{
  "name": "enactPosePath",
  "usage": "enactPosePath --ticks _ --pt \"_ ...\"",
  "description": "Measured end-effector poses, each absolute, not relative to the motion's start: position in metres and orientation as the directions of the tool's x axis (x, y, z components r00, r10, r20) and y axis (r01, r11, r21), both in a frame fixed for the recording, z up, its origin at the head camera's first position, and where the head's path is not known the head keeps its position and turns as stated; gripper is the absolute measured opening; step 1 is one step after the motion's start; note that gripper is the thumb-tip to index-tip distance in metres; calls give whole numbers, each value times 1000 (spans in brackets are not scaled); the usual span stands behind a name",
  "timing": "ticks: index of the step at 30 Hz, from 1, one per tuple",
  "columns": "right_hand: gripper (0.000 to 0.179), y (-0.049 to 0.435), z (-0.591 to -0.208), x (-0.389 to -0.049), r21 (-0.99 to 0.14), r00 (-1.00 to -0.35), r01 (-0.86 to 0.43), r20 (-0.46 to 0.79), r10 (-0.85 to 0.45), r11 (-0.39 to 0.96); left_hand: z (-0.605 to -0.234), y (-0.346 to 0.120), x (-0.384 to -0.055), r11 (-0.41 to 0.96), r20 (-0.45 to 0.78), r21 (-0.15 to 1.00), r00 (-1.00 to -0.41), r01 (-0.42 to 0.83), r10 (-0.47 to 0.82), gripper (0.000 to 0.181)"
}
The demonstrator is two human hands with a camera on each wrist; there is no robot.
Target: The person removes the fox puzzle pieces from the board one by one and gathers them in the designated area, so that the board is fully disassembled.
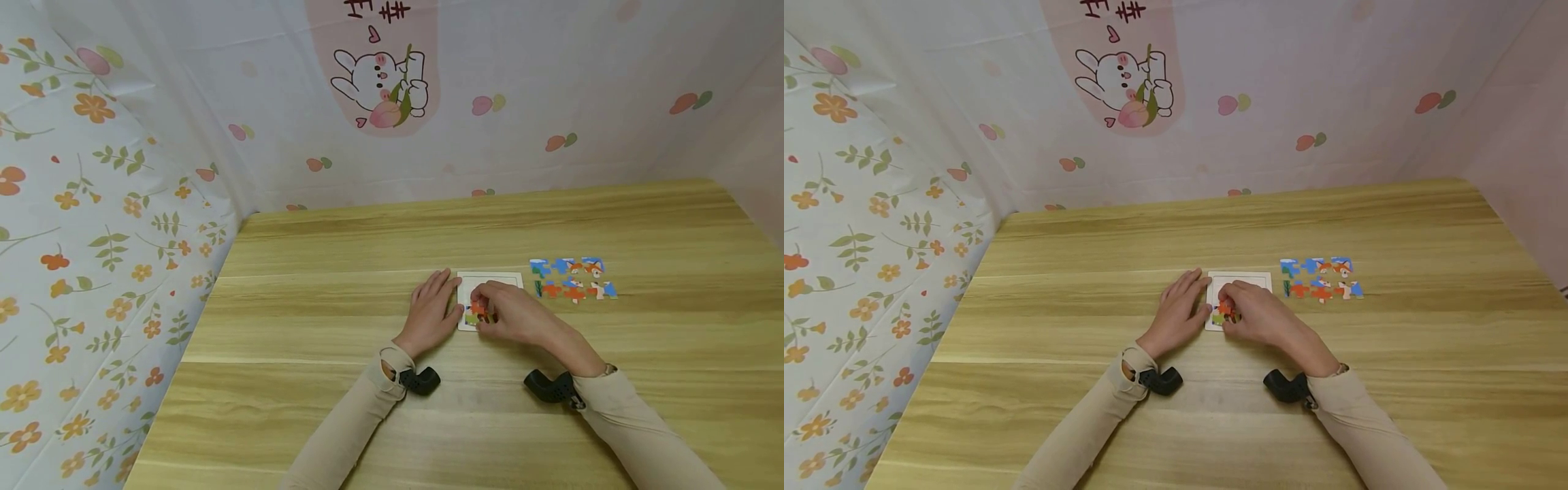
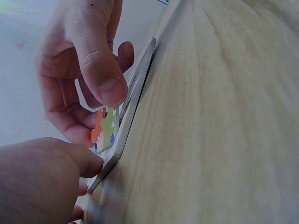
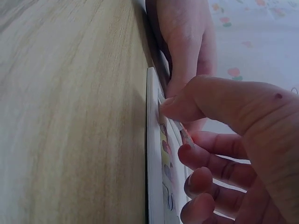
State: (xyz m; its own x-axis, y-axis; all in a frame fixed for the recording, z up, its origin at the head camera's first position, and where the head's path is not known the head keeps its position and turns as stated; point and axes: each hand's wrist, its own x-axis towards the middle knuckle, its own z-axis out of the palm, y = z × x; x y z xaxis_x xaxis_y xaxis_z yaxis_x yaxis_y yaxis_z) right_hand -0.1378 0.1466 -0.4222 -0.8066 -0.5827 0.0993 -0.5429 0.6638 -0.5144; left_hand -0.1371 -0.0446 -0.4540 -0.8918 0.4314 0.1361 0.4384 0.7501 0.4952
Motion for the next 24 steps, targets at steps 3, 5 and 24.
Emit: enactPosePath --ticks 3,5,24 --pt "33 148 -421 -138 -524 -807 -537 90 -584 661 -454 -44 -137 751 141 492 -891 441 431 48" --pt "34 150 -420 -139 -528 -808 -535 91 -582 660 -454 -44 -137 752 143 490 -891 441 430 48" --pt "35 174 -405 -144 -568 -831 -452 -12 -556 687 -453 -44 -137 754 120 501 -897 424 425 49"
